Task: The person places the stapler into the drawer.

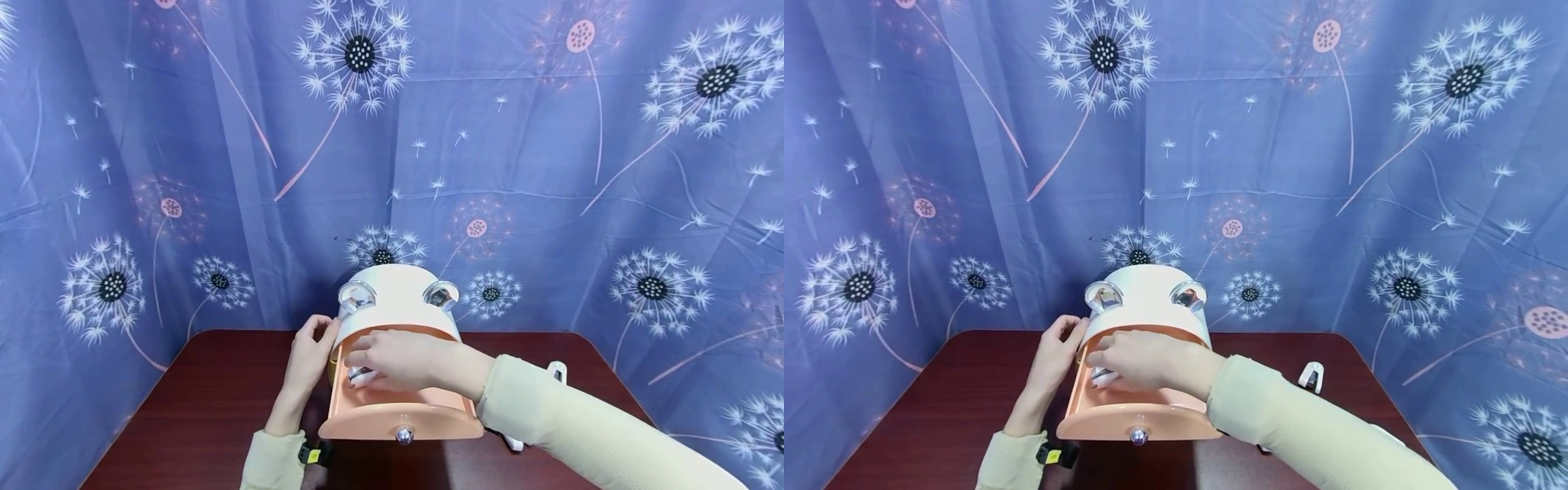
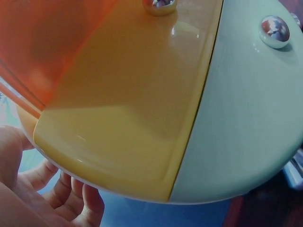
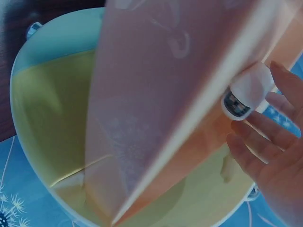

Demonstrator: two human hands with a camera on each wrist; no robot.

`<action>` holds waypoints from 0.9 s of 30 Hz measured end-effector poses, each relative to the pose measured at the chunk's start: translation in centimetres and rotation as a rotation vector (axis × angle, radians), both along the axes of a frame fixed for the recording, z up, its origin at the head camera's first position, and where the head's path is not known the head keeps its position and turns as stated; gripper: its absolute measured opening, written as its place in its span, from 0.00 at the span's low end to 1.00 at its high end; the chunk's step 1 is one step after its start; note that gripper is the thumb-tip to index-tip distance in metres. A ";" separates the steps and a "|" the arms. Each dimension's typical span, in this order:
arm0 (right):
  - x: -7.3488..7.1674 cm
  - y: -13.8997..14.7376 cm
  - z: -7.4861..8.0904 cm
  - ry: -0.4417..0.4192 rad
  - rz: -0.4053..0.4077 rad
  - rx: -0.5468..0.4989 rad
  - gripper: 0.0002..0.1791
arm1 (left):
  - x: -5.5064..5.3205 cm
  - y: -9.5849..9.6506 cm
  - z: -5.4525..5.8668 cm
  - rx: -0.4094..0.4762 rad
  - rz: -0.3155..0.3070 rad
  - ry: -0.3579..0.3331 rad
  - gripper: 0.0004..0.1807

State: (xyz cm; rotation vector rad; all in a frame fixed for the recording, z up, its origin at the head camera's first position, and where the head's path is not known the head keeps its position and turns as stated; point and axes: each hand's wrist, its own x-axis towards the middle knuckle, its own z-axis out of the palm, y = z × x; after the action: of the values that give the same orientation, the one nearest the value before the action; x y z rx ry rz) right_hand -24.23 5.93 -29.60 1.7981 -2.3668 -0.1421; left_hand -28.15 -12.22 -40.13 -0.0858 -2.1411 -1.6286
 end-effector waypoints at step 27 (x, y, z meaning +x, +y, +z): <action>2.4 9.8 6.5 -0.001 -0.208 -0.475 0.23 | 0.2 0.0 0.2 0.005 -0.007 0.004 0.16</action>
State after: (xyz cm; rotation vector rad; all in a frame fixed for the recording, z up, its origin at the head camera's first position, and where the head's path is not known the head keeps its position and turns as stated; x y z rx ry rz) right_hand -21.83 15.75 -23.08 1.3328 -2.3260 0.3658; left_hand -27.97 -12.19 -39.96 -0.0952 -2.1359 -1.6355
